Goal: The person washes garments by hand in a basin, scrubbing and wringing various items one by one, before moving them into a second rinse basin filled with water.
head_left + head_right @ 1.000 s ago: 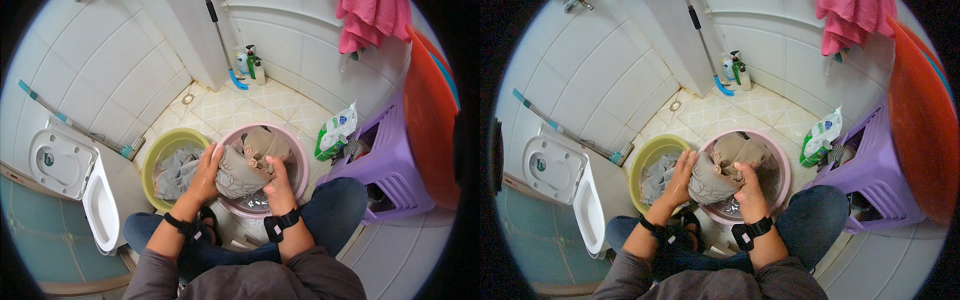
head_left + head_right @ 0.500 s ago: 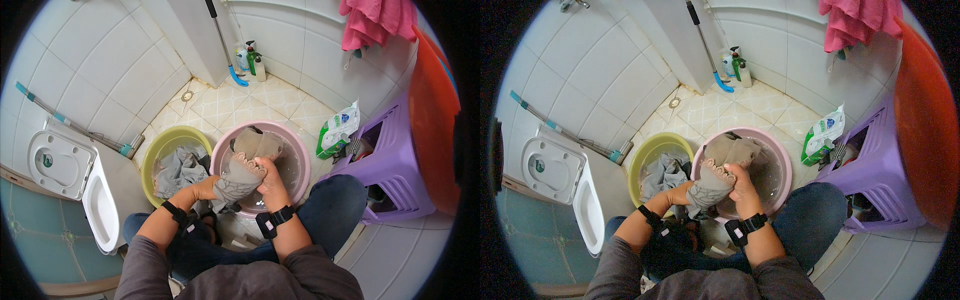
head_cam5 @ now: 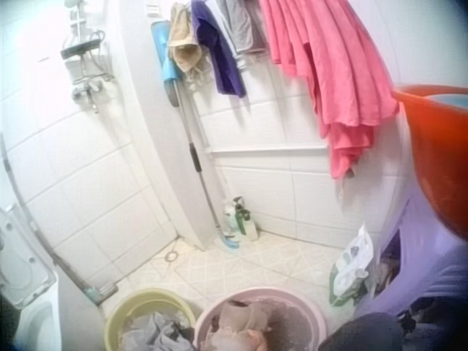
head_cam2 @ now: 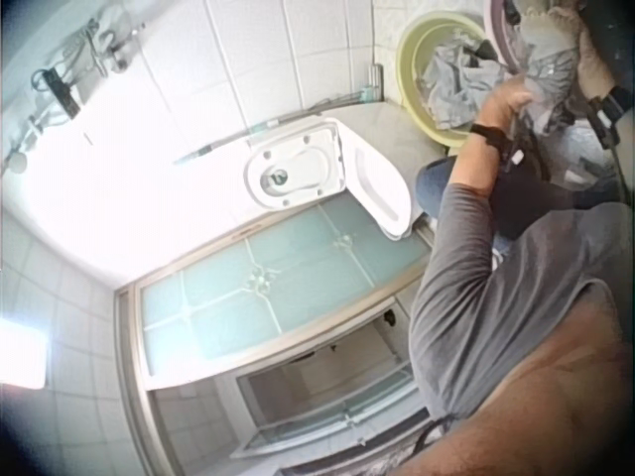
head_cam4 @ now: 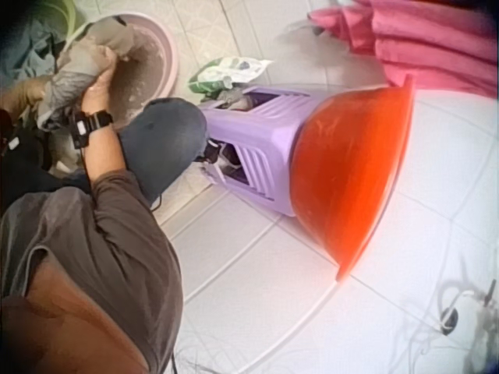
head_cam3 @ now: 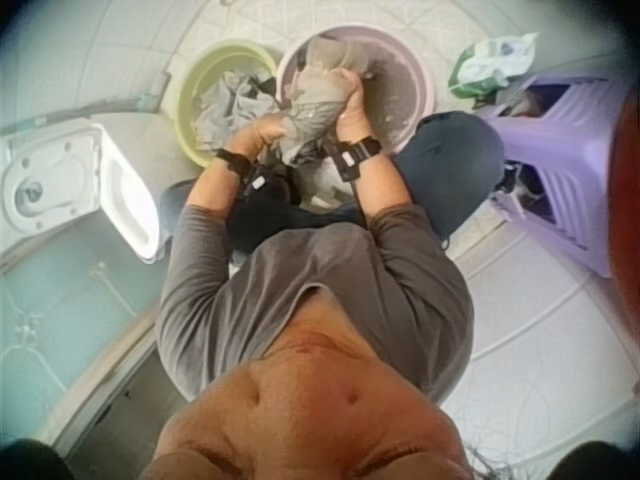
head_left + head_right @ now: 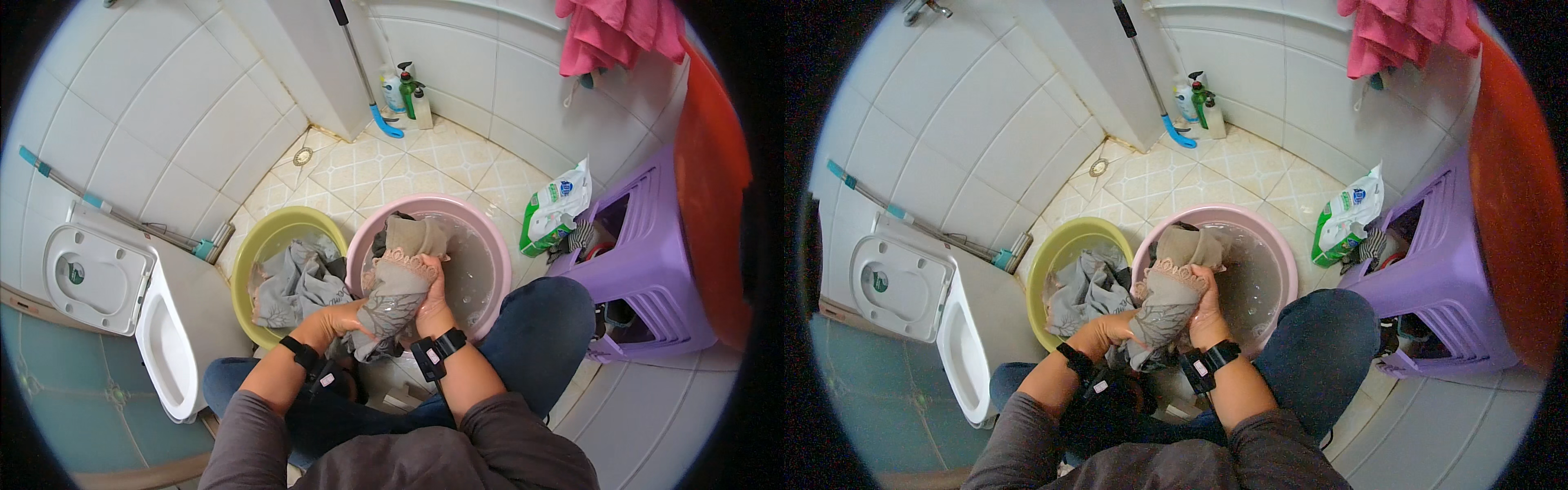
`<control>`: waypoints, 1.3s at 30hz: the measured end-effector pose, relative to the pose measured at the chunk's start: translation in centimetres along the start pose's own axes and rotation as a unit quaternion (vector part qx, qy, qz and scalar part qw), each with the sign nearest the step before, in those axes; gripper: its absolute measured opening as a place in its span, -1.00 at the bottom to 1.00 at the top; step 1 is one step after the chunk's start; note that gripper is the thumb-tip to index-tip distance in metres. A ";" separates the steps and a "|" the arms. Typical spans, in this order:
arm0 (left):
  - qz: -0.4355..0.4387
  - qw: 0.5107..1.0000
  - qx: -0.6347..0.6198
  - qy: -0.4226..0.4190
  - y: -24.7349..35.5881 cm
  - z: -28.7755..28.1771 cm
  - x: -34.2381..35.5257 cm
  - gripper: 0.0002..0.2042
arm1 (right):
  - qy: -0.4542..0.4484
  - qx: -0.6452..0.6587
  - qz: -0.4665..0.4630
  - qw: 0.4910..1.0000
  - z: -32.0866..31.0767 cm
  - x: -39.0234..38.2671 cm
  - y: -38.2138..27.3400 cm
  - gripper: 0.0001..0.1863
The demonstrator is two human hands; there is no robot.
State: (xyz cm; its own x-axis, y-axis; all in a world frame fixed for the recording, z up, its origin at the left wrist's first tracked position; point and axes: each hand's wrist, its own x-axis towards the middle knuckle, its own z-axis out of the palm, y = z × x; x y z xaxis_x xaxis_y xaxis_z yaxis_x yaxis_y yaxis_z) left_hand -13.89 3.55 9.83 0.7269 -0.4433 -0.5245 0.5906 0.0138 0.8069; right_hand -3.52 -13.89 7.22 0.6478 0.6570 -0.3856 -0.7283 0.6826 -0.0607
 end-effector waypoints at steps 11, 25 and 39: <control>-0.036 0.995 -0.067 -0.060 -0.1 -0.1 -4.0 -0.20 | 0.031 -0.038 0.054 0.997 1.3 -1.1 1.1 -0.60; 0.061 0.958 -0.270 0.076 4.2 0.0 1.3 -0.28 | -0.097 -0.045 0.126 0.986 6.2 -6.4 1.8 -0.46; 0.059 0.926 -0.315 0.197 9.9 1.5 -1.3 -0.54 | -0.098 -0.077 0.231 0.965 4.4 -6.7 3.3 -0.45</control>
State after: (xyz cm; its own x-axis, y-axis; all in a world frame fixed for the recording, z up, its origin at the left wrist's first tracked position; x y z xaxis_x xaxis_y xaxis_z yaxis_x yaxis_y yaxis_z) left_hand -9.53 2.91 18.91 0.7980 -0.0463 -0.6008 0.4956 0.6176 0.6107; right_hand -9.33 -14.64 13.67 0.2656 0.9378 -0.2236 -0.9641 0.2573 -0.0662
